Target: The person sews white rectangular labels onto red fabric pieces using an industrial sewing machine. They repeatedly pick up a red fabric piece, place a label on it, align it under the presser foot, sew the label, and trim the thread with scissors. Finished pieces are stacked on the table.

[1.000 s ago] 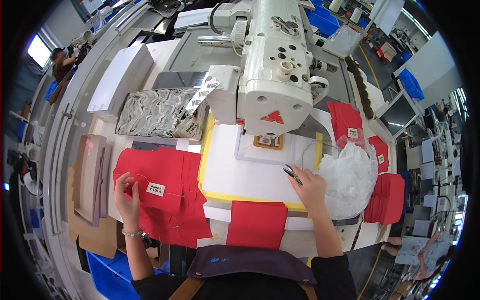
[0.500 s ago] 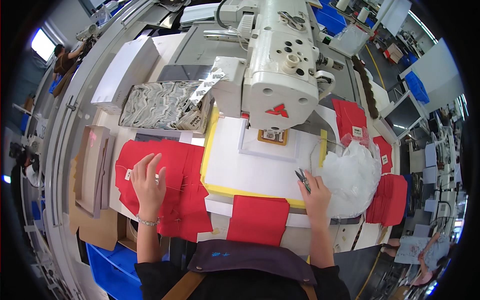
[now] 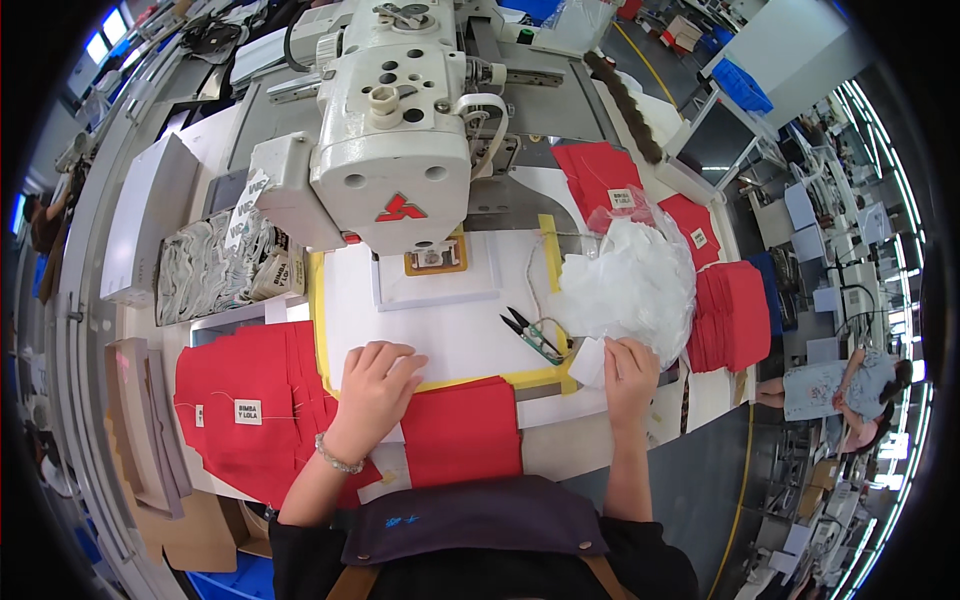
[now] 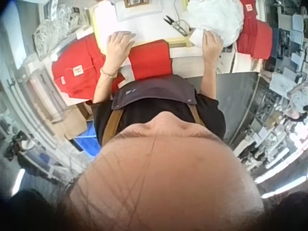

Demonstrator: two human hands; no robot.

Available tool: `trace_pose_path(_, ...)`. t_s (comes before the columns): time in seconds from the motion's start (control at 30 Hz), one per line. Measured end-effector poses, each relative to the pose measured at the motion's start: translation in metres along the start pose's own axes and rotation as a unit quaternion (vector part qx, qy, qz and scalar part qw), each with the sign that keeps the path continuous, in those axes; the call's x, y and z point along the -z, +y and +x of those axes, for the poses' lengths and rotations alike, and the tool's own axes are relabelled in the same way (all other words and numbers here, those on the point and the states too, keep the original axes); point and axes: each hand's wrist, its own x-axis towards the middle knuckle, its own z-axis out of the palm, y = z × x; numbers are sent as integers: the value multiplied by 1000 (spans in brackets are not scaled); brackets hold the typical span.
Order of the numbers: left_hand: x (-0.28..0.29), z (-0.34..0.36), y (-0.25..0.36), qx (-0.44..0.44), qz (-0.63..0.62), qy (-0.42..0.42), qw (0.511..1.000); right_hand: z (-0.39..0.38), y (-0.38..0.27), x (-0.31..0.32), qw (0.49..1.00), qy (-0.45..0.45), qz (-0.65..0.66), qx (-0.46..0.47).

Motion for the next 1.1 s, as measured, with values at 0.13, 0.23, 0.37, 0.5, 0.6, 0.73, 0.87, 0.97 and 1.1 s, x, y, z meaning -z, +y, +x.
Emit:
trace_pose_path(0.13,-19,3,15,-28,-47,-49,997,2,-4,11,999,-38,-8,-35)
trace_pose_path(0.23,-22,9,21,-30,-58,-44,997,7,-2,7,998,-51,-22,-39)
trace_pose_path(0.37,-21,17,26,-31,-62,-42,997,34,5,-3,995,-46,-75,-50)
trace_pose_path(0.5,-21,17,27,-22,-65,-39,997,55,7,-8,991,-77,-70,-81)
trace_pose_path(0.6,-20,16,25,-12,-66,-39,997,62,11,-12,991,-86,-65,-74)
trace_pose_path(0.73,-18,17,22,-19,-65,-23,997,67,16,-12,992,-89,-16,-83)
trace_pose_path(0.87,-11,24,18,14,-121,-14,992,79,3,-2,972,-110,174,-114)
trace_pose_path(0.97,-14,38,31,116,-301,8,946,77,-35,-15,858,-156,465,-152)
trace_pose_path(1.1,-25,45,24,255,-482,4,838,72,-89,-35,732,-275,607,-140)
